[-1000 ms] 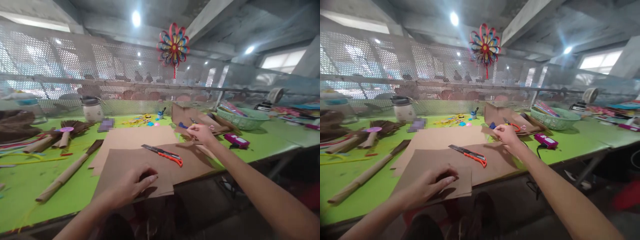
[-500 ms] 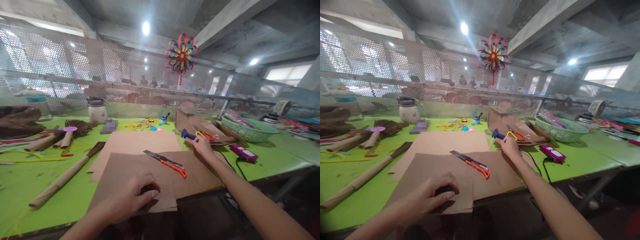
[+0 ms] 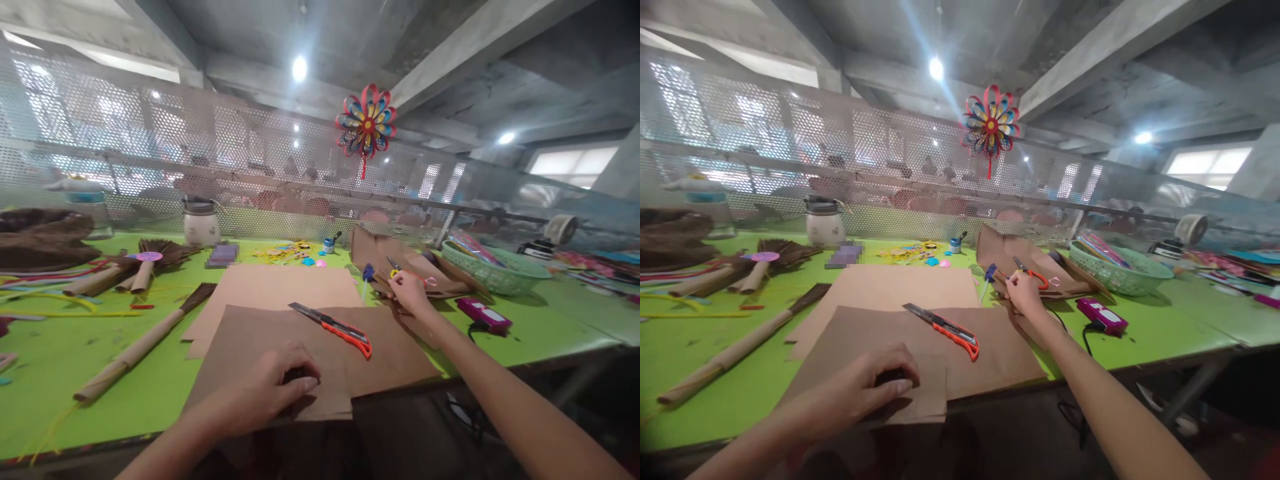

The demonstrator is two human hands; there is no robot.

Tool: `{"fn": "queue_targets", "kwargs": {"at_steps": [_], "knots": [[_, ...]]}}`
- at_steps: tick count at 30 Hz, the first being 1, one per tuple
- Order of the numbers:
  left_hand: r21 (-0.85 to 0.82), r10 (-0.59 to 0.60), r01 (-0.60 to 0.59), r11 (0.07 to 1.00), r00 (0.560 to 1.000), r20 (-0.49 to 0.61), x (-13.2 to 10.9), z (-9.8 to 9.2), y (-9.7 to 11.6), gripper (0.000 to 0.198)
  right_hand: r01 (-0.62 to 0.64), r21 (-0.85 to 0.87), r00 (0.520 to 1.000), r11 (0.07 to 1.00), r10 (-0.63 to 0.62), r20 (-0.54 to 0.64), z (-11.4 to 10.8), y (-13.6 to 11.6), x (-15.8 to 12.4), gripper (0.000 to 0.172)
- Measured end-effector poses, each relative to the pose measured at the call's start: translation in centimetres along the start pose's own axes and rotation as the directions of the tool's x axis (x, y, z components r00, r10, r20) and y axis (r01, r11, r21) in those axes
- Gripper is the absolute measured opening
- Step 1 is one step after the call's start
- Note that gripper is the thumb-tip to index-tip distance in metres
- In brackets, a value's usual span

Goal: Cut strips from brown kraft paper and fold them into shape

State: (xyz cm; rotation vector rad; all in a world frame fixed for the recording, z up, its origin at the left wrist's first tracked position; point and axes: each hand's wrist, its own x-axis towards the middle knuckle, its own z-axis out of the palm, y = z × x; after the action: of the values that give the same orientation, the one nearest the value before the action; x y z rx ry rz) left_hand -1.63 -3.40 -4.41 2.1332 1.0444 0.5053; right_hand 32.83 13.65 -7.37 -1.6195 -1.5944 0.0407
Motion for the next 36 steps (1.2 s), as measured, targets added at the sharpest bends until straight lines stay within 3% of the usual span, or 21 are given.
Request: {"fn": "queue_targets", "kwargs": {"at_steps": [7, 15, 19, 23, 28, 32, 36], "knots": [[0.010, 0.017, -0.017, 1.000, 1.000, -0.020, -0.1, 0.0, 0.1, 0.021, 0.028, 0.138, 0.999, 0.990, -0.034, 0.036, 0.9, -0.8, -0.7, 0.010], [0.017, 0.017, -0.017, 1.000, 1.000, -0.012, -0.2, -0.1, 0.4, 0.021, 0.052, 0.048, 0.998, 0.998, -0.053, 0.022, 0.5, -0.5, -1.0, 0.009], [0.020, 0.015, -0.015, 1.000, 1.000, -0.002, 0.0, -0.2, 0.7, 0.019, 0.063, -0.021, 0.998, 0.998, -0.063, -0.013, -1.6, 0.8, -1.1, 0.011], [0.010, 0.026, -0.026, 1.000, 1.000, 0.000, 0.2, -0.2, 0.3, 0.020, 0.110, -0.110, 0.990, 0.988, -0.119, -0.075, -5.4, 2.1, -1.5, 0.018], [0.020, 0.059, -0.060, 0.998, 0.998, 0.022, 0.4, -0.1, -0.3, 0.022, 0.290, -0.169, 0.957, 0.942, -0.289, 0.031, -9.5, 2.3, -4.8, 0.018], [0.025, 0.066, -0.067, 0.997, 0.997, 0.027, 0.6, -0.2, -0.3, 0.023, 0.364, -0.265, 0.931, 0.893, -0.339, 0.136, -9.9, 2.1, -7.7, 0.020], [0.025, 0.067, -0.067, 0.997, 0.997, 0.023, 0.6, -0.2, -0.2, 0.023, 0.333, -0.275, 0.942, 0.902, -0.307, 0.133, -8.8, 2.3, -8.4, 0.017]]}}
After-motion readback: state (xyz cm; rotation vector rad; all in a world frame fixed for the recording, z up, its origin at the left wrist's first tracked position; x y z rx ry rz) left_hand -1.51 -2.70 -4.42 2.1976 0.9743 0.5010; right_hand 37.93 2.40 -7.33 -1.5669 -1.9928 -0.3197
